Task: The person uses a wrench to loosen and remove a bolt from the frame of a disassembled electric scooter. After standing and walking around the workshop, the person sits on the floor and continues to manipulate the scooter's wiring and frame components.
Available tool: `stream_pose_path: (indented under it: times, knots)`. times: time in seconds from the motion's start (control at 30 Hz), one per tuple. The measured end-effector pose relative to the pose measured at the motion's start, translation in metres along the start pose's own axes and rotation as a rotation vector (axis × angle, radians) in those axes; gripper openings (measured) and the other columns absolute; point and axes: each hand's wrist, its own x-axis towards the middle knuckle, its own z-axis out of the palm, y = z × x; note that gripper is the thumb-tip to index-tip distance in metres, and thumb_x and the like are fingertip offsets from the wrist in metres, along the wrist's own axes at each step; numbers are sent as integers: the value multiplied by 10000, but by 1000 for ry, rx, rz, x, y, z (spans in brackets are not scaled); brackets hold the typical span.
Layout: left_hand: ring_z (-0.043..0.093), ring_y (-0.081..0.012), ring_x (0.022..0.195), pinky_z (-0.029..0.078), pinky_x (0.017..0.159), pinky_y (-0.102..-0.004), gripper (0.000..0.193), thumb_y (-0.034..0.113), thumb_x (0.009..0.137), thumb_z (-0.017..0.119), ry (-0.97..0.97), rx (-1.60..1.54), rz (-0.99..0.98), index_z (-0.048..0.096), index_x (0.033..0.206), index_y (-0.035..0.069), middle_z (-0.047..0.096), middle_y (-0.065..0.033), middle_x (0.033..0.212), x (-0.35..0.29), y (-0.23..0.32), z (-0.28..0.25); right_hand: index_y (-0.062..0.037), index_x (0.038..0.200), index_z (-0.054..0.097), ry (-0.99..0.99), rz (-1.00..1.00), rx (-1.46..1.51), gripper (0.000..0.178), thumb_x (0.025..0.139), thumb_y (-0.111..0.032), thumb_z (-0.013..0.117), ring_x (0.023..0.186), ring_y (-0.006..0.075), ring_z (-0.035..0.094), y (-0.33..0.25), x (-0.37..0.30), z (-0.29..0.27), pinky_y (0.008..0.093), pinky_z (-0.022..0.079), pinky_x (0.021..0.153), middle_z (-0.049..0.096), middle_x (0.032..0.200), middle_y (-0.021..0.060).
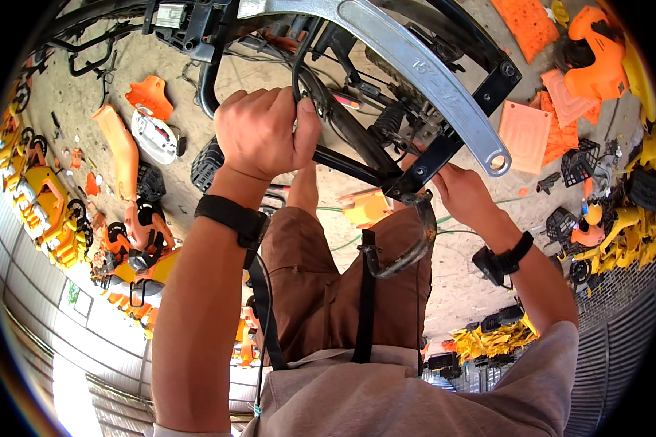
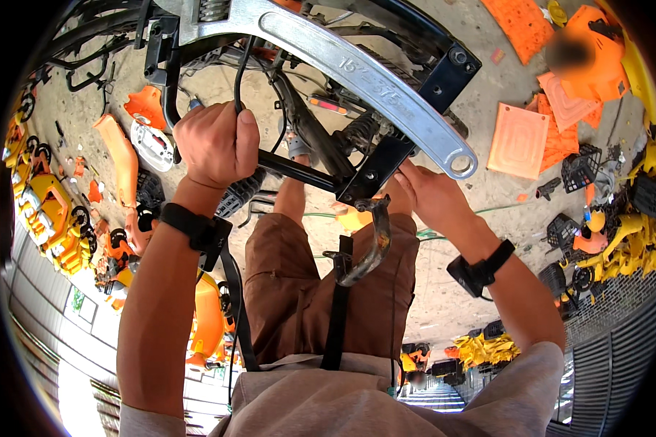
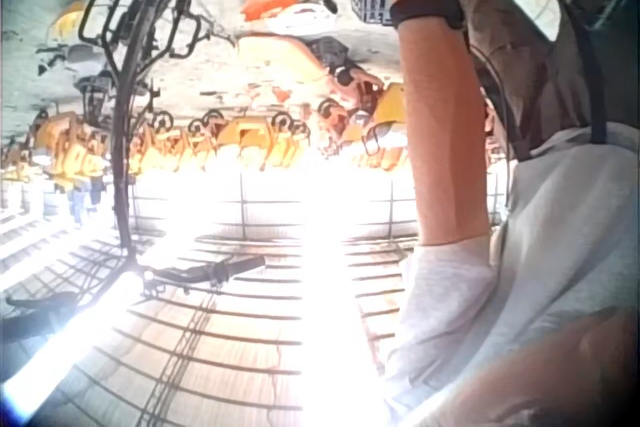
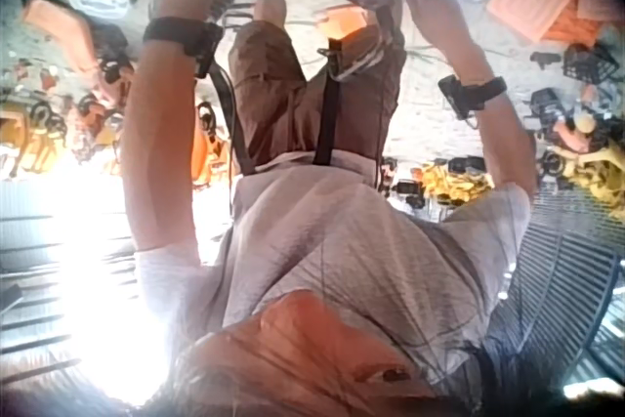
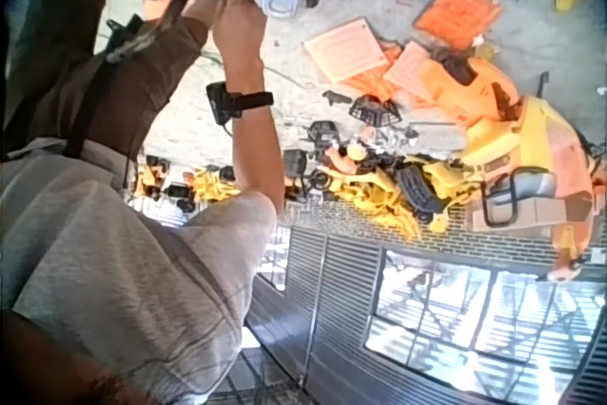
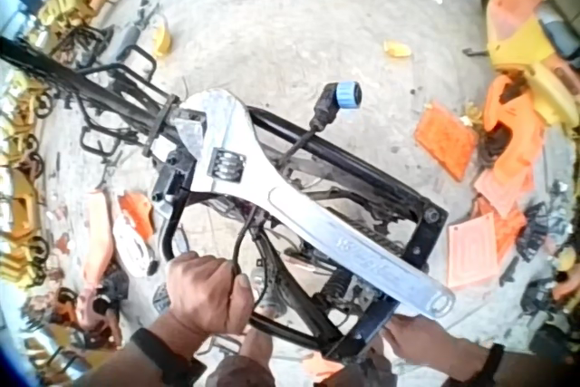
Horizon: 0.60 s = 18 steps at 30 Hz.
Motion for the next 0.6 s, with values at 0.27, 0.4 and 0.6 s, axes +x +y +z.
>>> stream_pose_path:
  times: [0.27,0.4,0.6]
  knots:
    - [441,-236,378,362,407,-326,276,191,764,574,0,0,-9,438,537,113,432,-32,442,0,1,1,60,1132,470,-178,6,-349,424,775,-127,600,582,307,628,-59,2,-38,367,510,514,620,678,157]
    - [443,-237,377,366,407,-325,277,193,761,577,13,0,-5,440,535,111,433,-33,440,-1,0,0,54,1127,475,-310,-34,-446,426,748,-99,594,602,292,641,-59,12,-52,353,520,531,632,691,155]
    - [447,-239,379,365,412,-329,284,198,753,586,16,-7,-18,436,528,111,436,-35,441,-2,1,1,10,1088,534,-68,-100,-280,353,736,27,531,593,359,608,-8,3,-14,433,487,527,600,697,219]
